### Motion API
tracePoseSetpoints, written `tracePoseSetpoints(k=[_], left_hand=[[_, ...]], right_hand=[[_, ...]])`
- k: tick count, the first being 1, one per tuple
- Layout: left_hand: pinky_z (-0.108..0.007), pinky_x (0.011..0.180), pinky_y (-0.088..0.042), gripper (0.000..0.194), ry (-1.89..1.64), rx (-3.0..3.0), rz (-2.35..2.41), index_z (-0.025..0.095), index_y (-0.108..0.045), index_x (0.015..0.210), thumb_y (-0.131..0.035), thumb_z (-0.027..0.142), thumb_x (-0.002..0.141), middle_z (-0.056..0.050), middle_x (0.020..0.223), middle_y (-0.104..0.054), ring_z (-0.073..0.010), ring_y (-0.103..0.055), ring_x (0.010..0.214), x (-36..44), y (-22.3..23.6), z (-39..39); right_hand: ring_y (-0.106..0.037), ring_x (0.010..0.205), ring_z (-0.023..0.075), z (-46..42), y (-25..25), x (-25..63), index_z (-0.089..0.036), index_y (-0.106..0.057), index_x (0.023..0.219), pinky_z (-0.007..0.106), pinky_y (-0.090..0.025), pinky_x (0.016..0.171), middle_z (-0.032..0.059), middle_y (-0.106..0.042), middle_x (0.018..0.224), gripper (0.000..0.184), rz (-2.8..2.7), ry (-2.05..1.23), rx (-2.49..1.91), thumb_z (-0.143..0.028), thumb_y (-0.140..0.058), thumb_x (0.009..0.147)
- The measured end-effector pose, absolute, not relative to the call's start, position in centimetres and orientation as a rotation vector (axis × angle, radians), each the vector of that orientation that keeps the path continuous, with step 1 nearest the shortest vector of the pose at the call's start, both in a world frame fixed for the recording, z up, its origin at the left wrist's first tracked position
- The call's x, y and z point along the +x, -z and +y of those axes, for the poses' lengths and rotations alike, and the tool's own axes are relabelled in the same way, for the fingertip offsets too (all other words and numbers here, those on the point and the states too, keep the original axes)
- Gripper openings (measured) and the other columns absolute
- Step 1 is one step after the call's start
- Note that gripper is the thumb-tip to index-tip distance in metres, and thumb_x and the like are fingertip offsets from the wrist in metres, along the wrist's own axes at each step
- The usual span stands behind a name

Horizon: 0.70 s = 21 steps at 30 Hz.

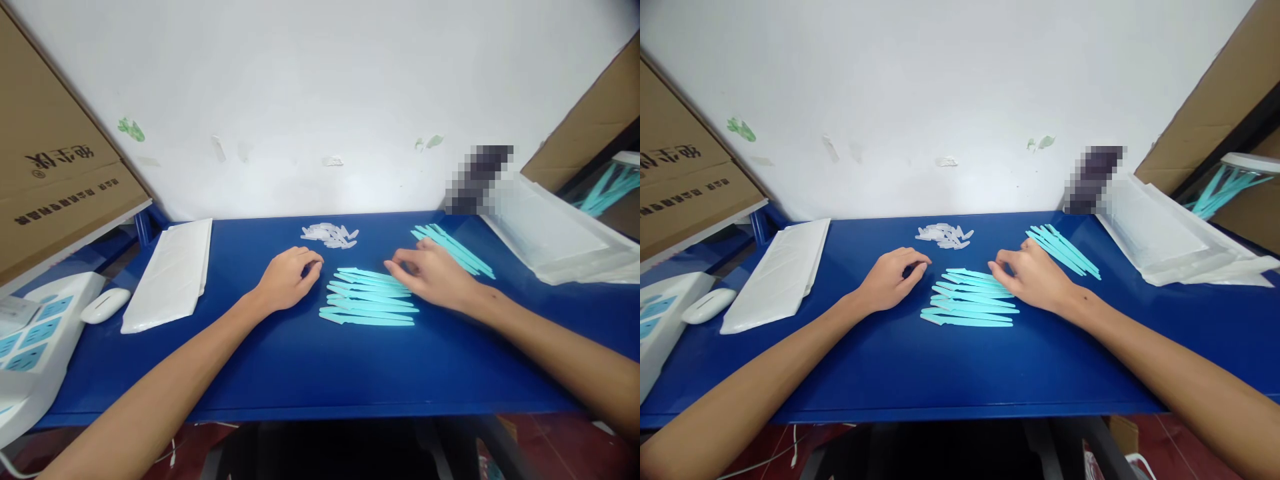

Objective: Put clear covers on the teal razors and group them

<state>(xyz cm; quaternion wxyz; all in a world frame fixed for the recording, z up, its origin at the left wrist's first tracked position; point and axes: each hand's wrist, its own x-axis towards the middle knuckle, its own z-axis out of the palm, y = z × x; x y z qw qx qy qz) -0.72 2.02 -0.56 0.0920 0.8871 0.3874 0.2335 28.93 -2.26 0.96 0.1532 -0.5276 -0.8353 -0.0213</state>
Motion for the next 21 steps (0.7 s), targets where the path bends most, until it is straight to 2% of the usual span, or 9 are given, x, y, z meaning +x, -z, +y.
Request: tracePoseSetpoints(k=[2,4,7,9,11,14,17,19,21], left_hand=[[-0.039,0.074,-0.044,0.04,-0.667,2.659,1.222,0.02,-0.064,0.074,-0.04,0.037,0.101,-0.005,0.076,-0.066,-0.0212,-0.058,0.075,-0.7,0.5,2.1],[-0.04,0.075,-0.041,0.048,-0.64,2.682,1.279,0.02,-0.051,0.057,-0.04,0.038,0.1,-0.004,0.064,-0.059,-0.0198,-0.053,0.068,-0.7,0.5,2.3],[-0.04,0.078,-0.038,0.053,-0.647,2.658,1.306,0.019,-0.04,0.049,-0.041,0.039,0.098,0.0,0.053,-0.048,-0.017,-0.048,0.063,-0.8,0.6,2.5],[-0.035,0.072,-0.036,0.056,-0.642,2.582,1.32,0.019,-0.039,0.047,-0.041,0.04,0.098,0.003,0.048,-0.035,-0.0141,-0.043,0.056,-0.9,0.7,2.5],[-0.03,0.063,-0.032,0.052,-0.652,2.479,1.34,0.019,-0.048,0.052,-0.041,0.041,0.098,0.005,0.048,-0.031,-0.0122,-0.038,0.049,-1.0,0.7,2.5],[-0.029,0.059,-0.035,0.032,-0.729,2.412,1.327,0.018,-0.063,0.08,-0.044,0.037,0.097,0.005,0.053,-0.046,-0.0132,-0.045,0.05,-1.2,0.6,2.9],[-0.03,0.067,-0.044,0.024,-0.768,2.52,1.265,0.018,-0.065,0.103,-0.047,0.032,0.096,-0.001,0.078,-0.063,-0.0163,-0.057,0.066,-1.3,0.6,4.2],[-0.032,0.073,-0.047,0.027,-0.72,2.597,1.257,0.018,-0.064,0.113,-0.047,0.031,0.096,-0.006,0.095,-0.065,-0.0183,-0.06,0.075,-1.2,0.7,5.4],[-0.034,0.076,-0.048,0.031,-0.661,2.635,1.266,0.019,-0.063,0.119,-0.048,0.032,0.096,-0.007,0.103,-0.064,-0.0195,-0.06,0.079,-0.9,0.8,6.4]], right_hand=[[-0.045,0.052,0.0171,-2.4,-0.9,28.8,-0.022,-0.063,0.074,0.036,-0.04,0.072,0.0004,-0.05,0.047,0.042,-2.369,-0.002,-1.465,-0.045,-0.037,0.099],[-0.048,0.054,0.017,-2.4,-0.8,28.8,-0.022,-0.064,0.077,0.034,-0.04,0.067,0.0005,-0.051,0.05,0.039,-2.364,-0.064,-1.434,-0.044,-0.04,0.098],[-0.054,0.063,0.0169,-2.1,-0.5,29.1,-0.02,-0.065,0.082,0.032,-0.04,0.064,0.0045,-0.061,0.072,0.035,-2.421,-0.141,-1.359,-0.044,-0.045,0.097],[-0.056,0.073,0.0186,-2.0,-0.3,29.4,-0.02,-0.064,0.087,0.032,-0.041,0.066,0.0071,-0.063,0.086,0.031,-2.462,-0.164,-1.326,-0.046,-0.05,0.095],[-0.057,0.078,0.0198,-1.8,-0.2,29.6,-0.02,-0.063,0.093,0.032,-0.042,0.068,0.0072,-0.062,0.091,0.03,-2.472,-0.185,-1.341,-0.048,-0.054,0.094],[-0.056,0.079,0.0198,-1.6,-0.1,29.6,-0.02,-0.063,0.102,0.032,-0.042,0.068,0.0065,-0.061,0.09,0.032,-2.469,-0.252,-1.364,-0.049,-0.053,0.095],[-0.056,0.079,0.0194,-1.2,-0.1,29.5,-0.02,-0.064,0.097,0.031,-0.042,0.068,0.0058,-0.06,0.086,0.03,-2.454,-0.324,-1.358,-0.046,-0.05,0.097],[-0.055,0.075,0.0182,-0.9,-0.1,29.4,-0.02,-0.065,0.093,0.03,-0.042,0.067,0.0054,-0.06,0.085,0.029,-2.429,-0.36,-1.352,-0.044,-0.05,0.097],[-0.055,0.073,0.017,-0.6,0.0,29.5,-0.021,-0.065,0.091,0.03,-0.042,0.066,0.0053,-0.061,0.086,0.028,-2.411,-0.384,-1.343,-0.043,-0.05,0.098]])
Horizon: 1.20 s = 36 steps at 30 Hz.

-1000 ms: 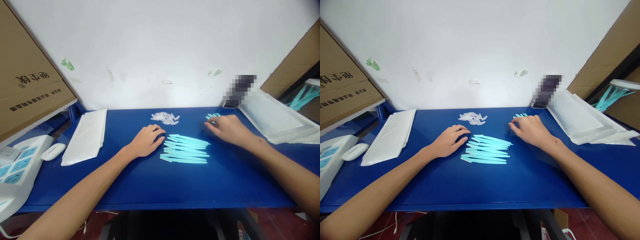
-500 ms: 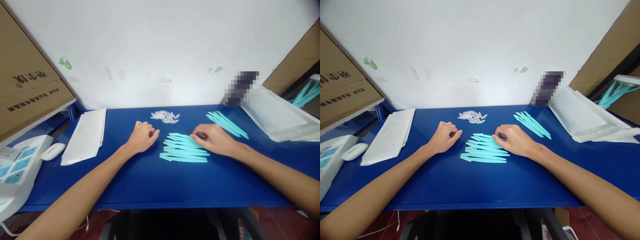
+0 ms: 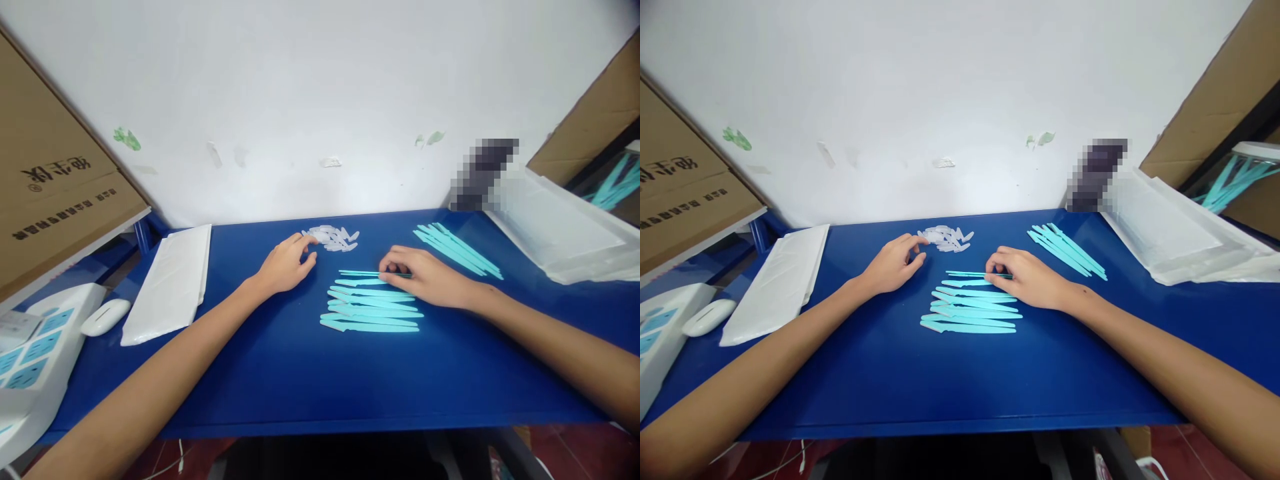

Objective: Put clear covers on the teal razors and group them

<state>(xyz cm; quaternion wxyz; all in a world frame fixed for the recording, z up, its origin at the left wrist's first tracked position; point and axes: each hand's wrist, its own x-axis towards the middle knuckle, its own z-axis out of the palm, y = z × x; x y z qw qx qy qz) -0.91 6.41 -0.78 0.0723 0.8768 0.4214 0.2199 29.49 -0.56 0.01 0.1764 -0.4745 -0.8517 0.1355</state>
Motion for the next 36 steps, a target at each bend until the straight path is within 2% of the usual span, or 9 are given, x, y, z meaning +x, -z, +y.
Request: tracePoseSetpoints(k=[8,14,22,29,32,36], left_hand=[[-0.033,0.074,-0.047,0.029,-0.645,2.693,1.172,0.021,-0.063,0.118,-0.045,0.031,0.098,-0.004,0.094,-0.064,-0.0194,-0.061,0.08,-0.2,1.2,7.0],[-0.033,0.073,-0.048,0.029,-0.576,2.74,1.156,0.021,-0.062,0.12,-0.042,0.029,0.1,-0.005,0.099,-0.067,-0.0184,-0.062,0.078,-0.2,1.4,6.6],[-0.032,0.072,-0.048,0.028,-0.557,2.752,1.194,0.022,-0.064,0.115,-0.043,0.031,0.1,-0.004,0.092,-0.066,-0.0196,-0.063,0.079,-0.1,1.4,6.9],[-0.036,0.076,-0.048,0.03,-0.593,2.732,1.193,0.02,-0.064,0.115,-0.041,0.033,0.1,-0.005,0.089,-0.062,-0.0224,-0.061,0.082,-0.1,1.5,6.9],[-0.039,0.082,-0.048,0.032,-0.617,2.747,1.236,0.019,-0.063,0.118,-0.041,0.032,0.1,-0.007,0.093,-0.062,-0.0244,-0.058,0.089,0.0,1.5,6.9],[-0.046,0.091,-0.045,0.041,-0.626,2.808,1.301,0.017,-0.06,0.132,-0.041,0.035,0.1,-0.013,0.111,-0.057,-0.0281,-0.051,0.101,-0.1,1.7,6.9]], right_hand=[[-0.061,0.083,0.0201,0.0,-0.1,30.3,-0.02,-0.065,0.095,0.033,-0.046,0.072,0.0087,-0.065,0.097,0.03,-2.474,-0.278,-1.28,-0.038,-0.042,0.103],[-0.063,0.087,0.0213,0.4,-0.2,30.4,-0.02,-0.064,0.096,0.034,-0.048,0.075,0.0086,-0.066,0.097,0.03,-2.51,-0.241,-1.265,-0.038,-0.042,0.104],[-0.063,0.08,0.0186,0.8,0.9,30.3,-0.021,-0.07,0.091,0.032,-0.05,0.07,0.0075,-0.069,0.095,0.023,-2.269,-0.373,-1.274,-0.037,-0.055,0.097],[-0.059,0.075,0.0172,0.3,0.1,30.9,-0.02,-0.064,0.082,0.032,-0.046,0.07,0.0051,-0.065,0.086,0.021,-2.261,-0.298,-1.271,-0.035,-0.055,0.095],[-0.059,0.074,0.0175,0.3,0.1,31.2,-0.02,-0.062,0.082,0.032,-0.045,0.069,0.0053,-0.066,0.085,0.024,-2.281,-0.282,-1.289,-0.037,-0.053,0.096],[-0.06,0.073,0.0173,0.1,0.1,31.2,-0.021,-0.059,0.092,0.031,-0.045,0.069,0.0043,-0.068,0.087,0.023,-2.264,-0.285,-1.294,-0.039,-0.047,0.1]])
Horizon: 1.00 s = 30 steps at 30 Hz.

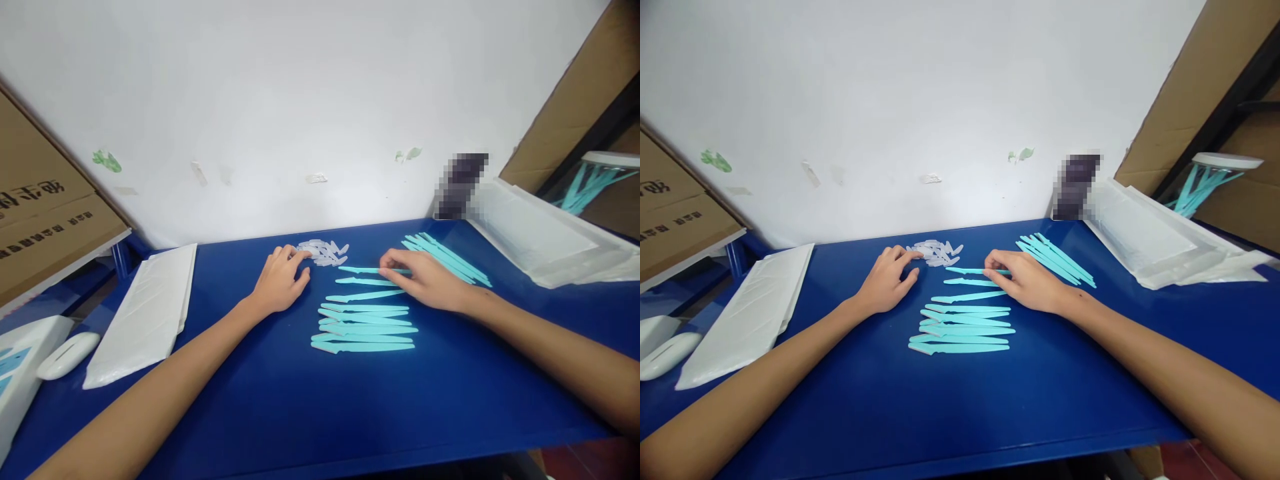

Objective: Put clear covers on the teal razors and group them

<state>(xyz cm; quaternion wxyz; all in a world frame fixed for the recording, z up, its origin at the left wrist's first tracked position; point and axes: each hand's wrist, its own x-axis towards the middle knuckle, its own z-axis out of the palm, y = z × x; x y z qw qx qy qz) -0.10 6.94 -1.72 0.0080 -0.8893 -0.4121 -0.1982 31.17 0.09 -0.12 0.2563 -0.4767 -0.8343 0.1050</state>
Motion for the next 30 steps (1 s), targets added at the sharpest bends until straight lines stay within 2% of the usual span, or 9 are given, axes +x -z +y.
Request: tracePoseSetpoints(k=[3,7,9,12,15,17,21,24,30], left_hand=[[-0.051,0.095,-0.042,0.045,0.546,-2.829,-1.258,0.025,-0.056,0.142,-0.04,0.039,0.102,-0.014,0.126,-0.05,-0.0309,-0.046,0.111,-0.19,1.69,7.0],[-0.055,0.096,-0.039,0.045,0.426,-2.92,-1.212,0.037,-0.055,0.144,-0.036,0.042,0.104,-0.013,0.14,-0.042,-0.0349,-0.041,0.123,-0.2,1.49,6.95],[-0.054,0.096,-0.039,0.044,0.428,-2.921,-1.199,0.035,-0.059,0.141,-0.037,0.042,0.104,-0.013,0.142,-0.045,-0.0351,-0.041,0.125,-0.17,1.45,6.94],[-0.052,0.099,-0.037,0.042,0.466,-2.914,-1.127,0.028,-0.063,0.137,-0.04,0.038,0.104,-0.011,0.144,-0.053,-0.0338,-0.042,0.128,-0.12,1.49,7.02],[-0.051,0.101,-0.033,0.04,0.457,-2.942,-1.035,0.024,-0.062,0.137,-0.04,0.033,0.105,-0.007,0.141,-0.062,-0.0308,-0.046,0.129,-0.08,1.58,7.14],[-0.049,0.1,-0.033,0.039,0.473,-2.937,-1.005,0.023,-0.064,0.135,-0.041,0.031,0.105,-0.007,0.137,-0.066,-0.0291,-0.05,0.126,-0.08,1.63,7.18],[-0.044,0.094,-0.036,0.033,0.552,-2.884,-0.951,0.022,-0.073,0.12,-0.045,0.028,0.103,-0.007,0.121,-0.072,-0.0257,-0.056,0.112,-0.13,1.69,7.07],[-0.043,0.089,-0.037,0.03,0.61,-2.833,-0.902,0.02,-0.076,0.11,-0.049,0.028,0.101,-0.006,0.108,-0.075,-0.0242,-0.059,0.102,-0.1,1.74,6.87],[-0.04,0.085,-0.042,0.033,0.714,-2.821,-0.9,0.016,-0.07,0.121,-0.046,0.025,0.1,-0.009,0.102,-0.074,-0.024,-0.06,0.095,0.02,1.57,6.57]], right_hand=[[-0.059,0.071,0.0171,-0.18,0.04,30.96,-0.021,-0.057,0.095,0.031,-0.043,0.068,0.0034,-0.068,0.085,0.024,-2.306,-0.269,-1.302,-0.04,-0.043,0.102],[-0.064,0.086,0.021,-0.3,0.17,30.67,-0.021,-0.061,0.108,0.033,-0.045,0.075,0.0082,-0.07,0.103,0.027,-2.393,-0.247,-1.291,-0.039,-0.043,0.102],[-0.064,0.091,0.0222,-0.23,0.27,30.65,-0.02,-0.062,0.112,0.034,-0.046,0.078,0.0099,-0.069,0.108,0.03,-2.442,-0.229,-1.301,-0.039,-0.042,0.103],[-0.063,0.084,0.0204,-0.09,0.28,30.84,-0.019,-0.065,0.107,0.033,-0.046,0.074,0.0097,-0.066,0.104,0.032,-2.506,-0.187,-1.357,-0.039,-0.04,0.103],[-0.06,0.077,0.0182,0.0,0.18,31.13,-0.018,-0.067,0.105,0.032,-0.044,0.068,0.009,-0.064,0.1,0.035,-2.546,-0.137,-1.382,-0.041,-0.04,0.104],[-0.061,0.08,0.0188,0.07,0.2,31.3,-0.018,-0.068,0.108,0.032,-0.045,0.07,0.0092,-0.064,0.101,0.036,-2.57,-0.101,-1.344,-0.041,-0.04,0.104],[-0.063,0.09,0.022,0.32,0.44,31.43,-0.019,-0.071,0.109,0.034,-0.047,0.078,0.0105,-0.066,0.101,0.034,-2.598,-0.01,-1.269,-0.038,-0.043,0.104],[-0.064,0.089,0.0221,0.44,0.52,31.44,-0.019,-0.073,0.108,0.034,-0.047,0.077,0.0106,-0.068,0.1,0.034,-2.631,0.064,-1.245,-0.035,-0.044,0.104],[-0.065,0.083,0.0203,0.52,0.24,31.45,-0.021,-0.074,0.117,0.032,-0.045,0.071,0.0099,-0.068,0.097,0.037,-2.706,0.216,-1.229,-0.029,-0.04,0.105]])
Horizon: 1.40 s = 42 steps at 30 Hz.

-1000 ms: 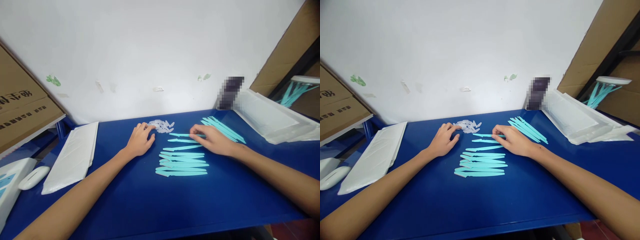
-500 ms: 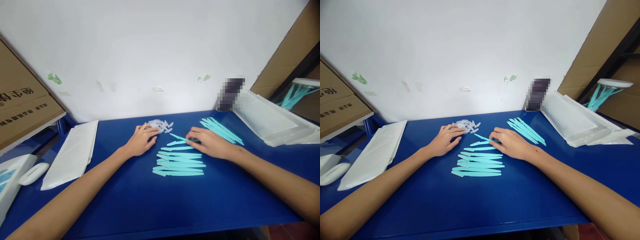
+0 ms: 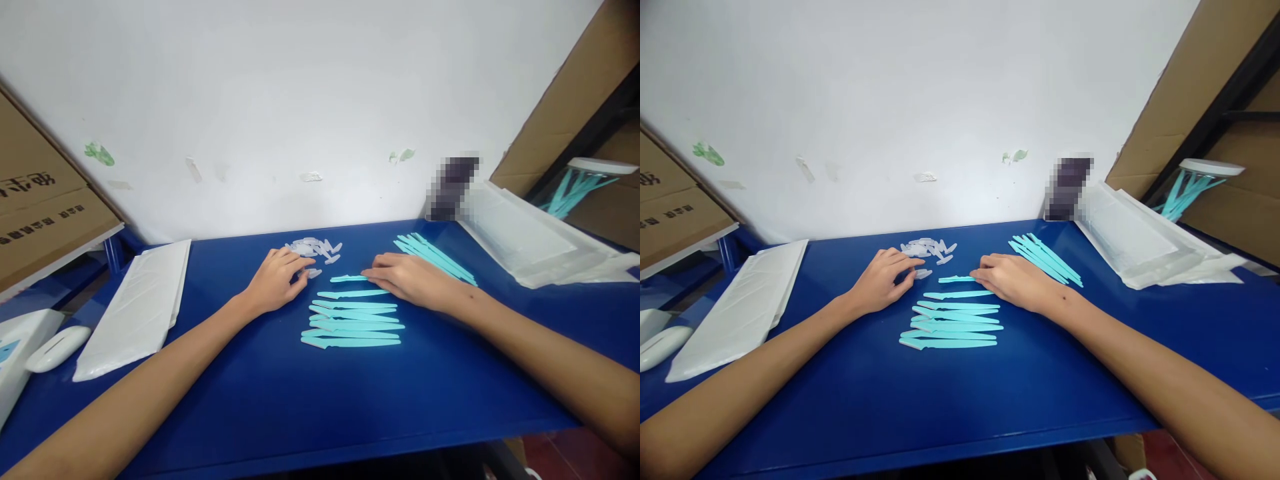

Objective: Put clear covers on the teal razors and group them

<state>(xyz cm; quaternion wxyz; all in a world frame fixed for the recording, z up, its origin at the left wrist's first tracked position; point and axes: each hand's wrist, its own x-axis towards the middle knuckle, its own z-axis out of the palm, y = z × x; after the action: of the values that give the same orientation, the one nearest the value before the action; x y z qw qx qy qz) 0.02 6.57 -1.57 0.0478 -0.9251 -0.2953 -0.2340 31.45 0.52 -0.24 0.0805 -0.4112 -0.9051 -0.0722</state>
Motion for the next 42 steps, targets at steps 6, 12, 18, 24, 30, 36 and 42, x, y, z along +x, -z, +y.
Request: tracePoseSetpoints(k=[6,12,18,24,30,36,42], left_hand=[[-0.045,0.1,-0.045,0.046,0.503,-3.005,-0.782,0.024,-0.065,0.133,-0.039,0.011,0.097,-0.011,0.138,-0.06,-0.027,-0.055,0.126,-0.3,1.3,7.0],[-0.044,0.1,-0.052,0.045,0.465,-3.055,-0.725,0.015,-0.07,0.126,-0.036,0.011,0.098,-0.015,0.133,-0.061,-0.0276,-0.059,0.121,-0.3,1.5,7.2],[-0.041,0.097,-0.054,0.044,0.533,-3.098,-0.867,0.014,-0.069,0.125,-0.035,0.012,0.097,-0.015,0.124,-0.062,-0.0252,-0.063,0.111,-0.3,1.5,7.4],[-0.038,0.093,-0.054,0.04,0.607,-3.158,-0.951,0.017,-0.068,0.126,-0.038,0.024,0.101,-0.012,0.116,-0.061,-0.0226,-0.063,0.104,-0.3,1.5,7.7],[-0.037,0.087,-0.053,0.039,0.711,-3.081,-1.027,0.021,-0.071,0.124,-0.045,0.041,0.103,-0.01,0.109,-0.065,-0.0225,-0.064,0.097,-0.4,1.9,8.0],[-0.034,0.081,-0.053,0.035,0.829,-3.036,-1.032,0.023,-0.076,0.113,-0.051,0.045,0.101,-0.007,0.103,-0.069,-0.0198,-0.066,0.088,-0.6,2.1,8.0],[-0.035,0.085,-0.055,0.035,0.825,-3.039,-0.998,0.024,-0.078,0.11,-0.05,0.044,0.102,-0.008,0.106,-0.071,-0.0213,-0.068,0.095,-0.5,1.7,7.6]], right_hand=[[-0.065,0.083,0.0214,0.4,-0.3,31.7,-0.02,-0.074,0.117,0.033,-0.044,0.072,0.0105,-0.068,0.097,0.035,-2.772,0.31,-1.351,-0.021,-0.041,0.103],[-0.065,0.08,0.0212,0.1,-1.0,31.5,-0.012,-0.073,0.106,0.031,-0.04,0.067,0.0126,-0.067,0.096,0.033,-2.785,0.354,-1.607,-0.01,-0.042,0.098],[-0.067,0.08,0.0236,1.1,-2.3,29.1,-0.01,-0.07,0.097,0.032,-0.039,0.066,0.0159,-0.068,0.097,0.026,-2.774,0.328,-1.843,-0.006,-0.045,0.092],[-0.067,0.08,0.0235,2.8,-2.4,28.0,-0.012,-0.067,0.103,0.032,-0.036,0.066,0.016,-0.068,0.106,0.021,-2.649,0.258,-1.852,-0.014,-0.052,0.089],[-0.063,0.082,0.0215,2.8,-1.2,27.9,-0.016,-0.064,0.094,0.037,-0.033,0.082,0.0104,-0.07,0.099,0.023,-2.466,0.17,-1.8,-0.025,-0.042,0.096],[-0.058,0.068,0.0189,2.6,-0.2,27.8,-0.017,-0.067,0.09,0.037,-0.032,0.086,0.0049,-0.067,0.07,0.027,-2.318,0.076,-1.813,-0.031,-0.045,0.095],[-0.057,0.063,0.0167,2.2,-0.2,28.7,-0.019,-0.068,0.091,0.029,-0.03,0.061,0.0039,-0.067,0.072,0.022,-2.343,-0.031,-1.734,-0.029,-0.049,0.094]])
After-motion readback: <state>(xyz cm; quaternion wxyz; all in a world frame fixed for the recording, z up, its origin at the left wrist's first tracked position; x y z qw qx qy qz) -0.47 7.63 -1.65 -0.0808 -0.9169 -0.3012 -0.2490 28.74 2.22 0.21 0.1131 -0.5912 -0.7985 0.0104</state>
